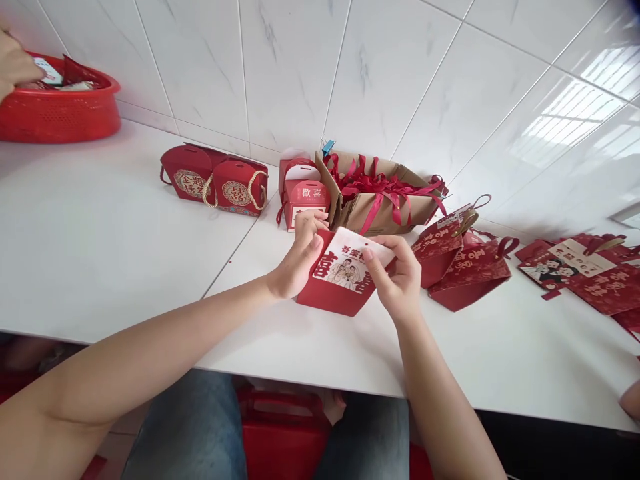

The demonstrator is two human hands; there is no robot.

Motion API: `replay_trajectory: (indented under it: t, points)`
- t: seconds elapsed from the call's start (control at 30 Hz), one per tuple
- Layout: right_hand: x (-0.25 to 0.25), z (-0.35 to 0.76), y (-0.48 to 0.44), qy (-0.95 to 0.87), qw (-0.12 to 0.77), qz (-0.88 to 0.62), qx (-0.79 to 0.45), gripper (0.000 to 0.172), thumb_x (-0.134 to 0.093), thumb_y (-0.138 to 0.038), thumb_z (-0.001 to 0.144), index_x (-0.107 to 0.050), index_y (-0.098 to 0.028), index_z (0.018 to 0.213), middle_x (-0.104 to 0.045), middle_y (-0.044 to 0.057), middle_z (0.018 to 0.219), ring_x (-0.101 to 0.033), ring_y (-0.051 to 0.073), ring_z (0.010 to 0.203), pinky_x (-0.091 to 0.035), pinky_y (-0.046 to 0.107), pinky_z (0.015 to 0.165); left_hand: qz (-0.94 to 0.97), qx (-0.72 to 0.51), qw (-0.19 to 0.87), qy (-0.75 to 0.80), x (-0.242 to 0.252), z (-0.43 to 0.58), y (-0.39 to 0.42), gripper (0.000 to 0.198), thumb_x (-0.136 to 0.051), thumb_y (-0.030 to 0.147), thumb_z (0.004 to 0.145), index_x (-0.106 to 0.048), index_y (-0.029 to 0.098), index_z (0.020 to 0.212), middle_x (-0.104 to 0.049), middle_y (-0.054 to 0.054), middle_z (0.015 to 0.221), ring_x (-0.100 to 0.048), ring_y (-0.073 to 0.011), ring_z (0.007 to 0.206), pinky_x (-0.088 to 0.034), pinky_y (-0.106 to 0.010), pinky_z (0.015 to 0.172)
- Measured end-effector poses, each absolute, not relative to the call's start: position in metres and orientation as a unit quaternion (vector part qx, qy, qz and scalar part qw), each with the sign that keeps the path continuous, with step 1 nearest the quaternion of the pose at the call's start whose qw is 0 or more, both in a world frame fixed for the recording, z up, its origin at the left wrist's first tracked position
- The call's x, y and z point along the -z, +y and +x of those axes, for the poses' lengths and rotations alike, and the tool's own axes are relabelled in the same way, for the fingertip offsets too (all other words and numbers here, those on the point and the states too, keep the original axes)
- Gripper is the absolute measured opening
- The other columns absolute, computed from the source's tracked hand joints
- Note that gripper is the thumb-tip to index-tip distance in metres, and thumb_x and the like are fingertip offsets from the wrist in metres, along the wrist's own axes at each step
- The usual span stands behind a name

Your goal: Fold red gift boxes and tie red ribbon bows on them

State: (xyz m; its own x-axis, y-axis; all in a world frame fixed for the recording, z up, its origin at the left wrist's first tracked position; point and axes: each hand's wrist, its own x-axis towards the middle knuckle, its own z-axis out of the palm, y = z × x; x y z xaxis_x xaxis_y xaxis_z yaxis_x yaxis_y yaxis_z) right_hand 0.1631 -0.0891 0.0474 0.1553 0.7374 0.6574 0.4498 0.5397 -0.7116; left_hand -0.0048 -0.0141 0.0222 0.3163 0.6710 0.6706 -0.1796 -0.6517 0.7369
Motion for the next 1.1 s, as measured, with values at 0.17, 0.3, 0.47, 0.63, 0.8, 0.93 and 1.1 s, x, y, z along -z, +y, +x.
replay_trajectory:
  t: [0.17,0.3,0.47,0.63,0.8,0.93,1.1]
  points:
    - [-0.049,0.158,-0.09,-0.654,0.581,-0.475,-0.096,0.017,-0.062,-0.033,0.084,-0.057,-0.022,0.097,-0.064,0.001,0.084,-0.057,0.013,0.067,-0.047,0.026,0.058,0.725,-0.581,0.338,0.147,-0.034,-0.004,-0.017,0.034,-0.058,0.047,0.087,-0.036,0.025,0.102,-0.044,-0.007,0.121,-0.048,-0.0205,0.113,-0.038,-0.043,0.102]
    - [-0.049,0.152,-0.089,-0.662,0.59,-0.454,-0.085,0.02,-0.064,-0.031,0.083,-0.055,-0.023,0.099,-0.063,0.001,0.088,-0.058,0.013,0.072,-0.049,0.027,0.062,0.738,-0.571,0.336,0.132,-0.05,-0.007,-0.025,0.034,-0.063,0.036,0.085,-0.043,0.023,0.109,-0.059,-0.006,0.106,-0.058,-0.02,0.102,-0.045,-0.039,0.093]
    - [-0.047,0.147,-0.088,-0.651,0.598,-0.457,-0.098,0.019,-0.064,-0.033,0.083,-0.054,-0.024,0.098,-0.064,0.0,0.086,-0.059,0.013,0.071,-0.049,0.027,0.06,0.745,-0.557,0.318,0.183,-0.056,-0.01,-0.03,0.022,-0.064,0.037,0.084,-0.055,0.019,0.094,-0.062,-0.005,0.093,-0.06,-0.0186,0.09,-0.048,-0.034,0.086]
    - [-0.045,0.145,-0.087,-0.646,0.61,-0.437,-0.141,0.029,-0.065,-0.032,0.083,-0.05,-0.025,0.107,-0.066,0.002,0.091,-0.064,0.016,0.08,-0.052,0.03,0.065,0.739,-0.566,0.326,0.167,-0.051,-0.009,-0.028,0.027,-0.064,0.033,0.084,-0.05,0.02,0.104,-0.06,-0.004,0.093,-0.059,-0.018,0.092,-0.048,-0.033,0.086]
    - [-0.046,0.145,-0.086,-0.645,0.613,-0.447,-0.094,0.02,-0.067,-0.03,0.081,-0.053,-0.024,0.094,-0.063,-0.001,0.086,-0.06,0.013,0.074,-0.05,0.027,0.064,0.742,-0.562,0.33,0.16,-0.05,-0.009,-0.027,0.03,-0.063,0.032,0.084,-0.047,0.021,0.108,-0.059,-0.004,0.094,-0.059,-0.018,0.093,-0.048,-0.033,0.087]
    - [-0.046,0.144,-0.086,-0.643,0.618,-0.441,-0.102,0.019,-0.066,-0.032,0.081,-0.052,-0.023,0.091,-0.064,0.0,0.088,-0.061,0.014,0.078,-0.05,0.028,0.068,0.745,-0.563,0.323,0.154,-0.05,-0.009,-0.027,0.03,-0.062,0.03,0.085,-0.046,0.02,0.108,-0.059,-0.004,0.094,-0.059,-0.0176,0.092,-0.048,-0.033,0.087]
    - [-0.046,0.145,-0.084,-0.633,0.616,-0.459,-0.099,0.022,-0.068,-0.034,0.079,-0.052,-0.022,0.087,-0.06,-0.003,0.078,-0.056,0.011,0.067,-0.046,0.026,0.06,0.746,-0.563,0.311,0.173,-0.05,-0.009,-0.027,0.03,-0.063,0.033,0.084,-0.047,0.021,0.106,-0.058,-0.003,0.087,-0.059,-0.0171,0.086,-0.049,-0.032,0.08]
